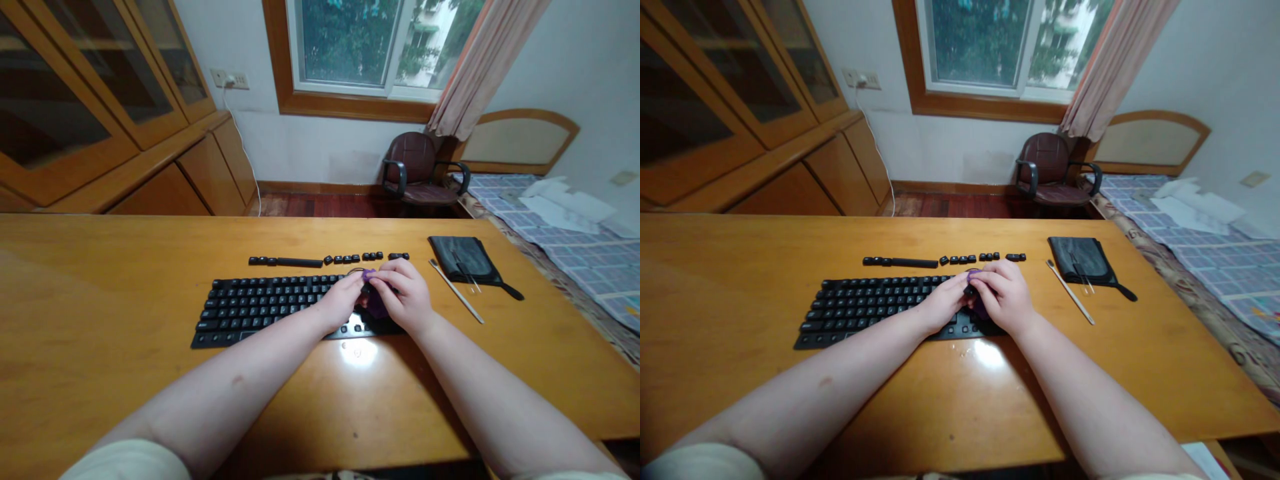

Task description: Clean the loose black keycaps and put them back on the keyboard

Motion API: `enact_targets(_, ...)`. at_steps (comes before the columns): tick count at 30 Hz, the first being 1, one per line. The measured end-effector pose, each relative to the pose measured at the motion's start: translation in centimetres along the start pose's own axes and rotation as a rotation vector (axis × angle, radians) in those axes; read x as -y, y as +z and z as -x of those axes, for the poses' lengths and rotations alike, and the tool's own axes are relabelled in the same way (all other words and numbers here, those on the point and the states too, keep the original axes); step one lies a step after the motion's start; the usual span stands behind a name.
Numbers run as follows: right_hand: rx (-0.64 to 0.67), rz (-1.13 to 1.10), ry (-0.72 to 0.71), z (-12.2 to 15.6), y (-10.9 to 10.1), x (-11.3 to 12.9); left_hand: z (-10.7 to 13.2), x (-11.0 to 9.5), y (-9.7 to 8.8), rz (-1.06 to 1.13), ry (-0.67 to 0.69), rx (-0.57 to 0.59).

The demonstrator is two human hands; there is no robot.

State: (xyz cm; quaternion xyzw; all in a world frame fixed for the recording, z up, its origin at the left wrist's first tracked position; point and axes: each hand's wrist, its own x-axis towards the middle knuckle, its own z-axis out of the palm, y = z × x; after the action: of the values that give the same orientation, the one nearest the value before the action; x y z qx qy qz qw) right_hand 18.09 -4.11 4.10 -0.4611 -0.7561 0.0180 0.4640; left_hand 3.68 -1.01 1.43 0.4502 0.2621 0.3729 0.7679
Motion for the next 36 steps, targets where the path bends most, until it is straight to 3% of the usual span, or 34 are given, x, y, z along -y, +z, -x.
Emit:
enact_targets(2, -0.049, -0.042, 0.028, 0.3, 0.1, 0.1, 0.0, -0.1, 0.1, 0.069, -0.014, -0.016)
enact_targets(6, -0.275, -0.119, 0.321, 0.4, 0.7, -0.3, 0.0, -0.8, 0.1, 0.202, -0.003, 0.007)
enact_targets(9, -0.293, -0.138, 0.412, 0.6, 1.2, -0.3, 0.1, -1.3, 0.2, 0.244, -0.001, 0.041)
enact_targets(12, -0.237, -0.102, 0.300, 0.9, 1.3, 0.2, 0.2, -1.3, 0.3, 0.204, -0.020, 0.066)
enact_targets(17, -0.009, -0.130, -0.143, 1.1, 0.8, 0.4, 0.1, -0.8, 0.3, 0.271, -0.040, 0.002)
enact_targets(19, 0.073, -0.146, -0.251, 1.0, 0.6, 0.1, 0.1, -0.7, 0.1, 0.307, -0.043, -0.009)
enact_targets(24, -0.080, -0.087, -0.055, 0.7, 0.4, -0.3, 0.2, -0.7, 0.0, 0.220, -0.092, 0.077)
enact_targets(30, 0.137, -0.151, -0.276, 0.7, 0.6, 0.5, 0.2, -1.0, 0.1, 0.306, -0.049, -0.025)
enact_targets(36, 0.059, -0.171, -0.172, 0.8, 0.7, 1.3, 0.1, -0.9, 0.1, 0.328, -0.054, -0.018)
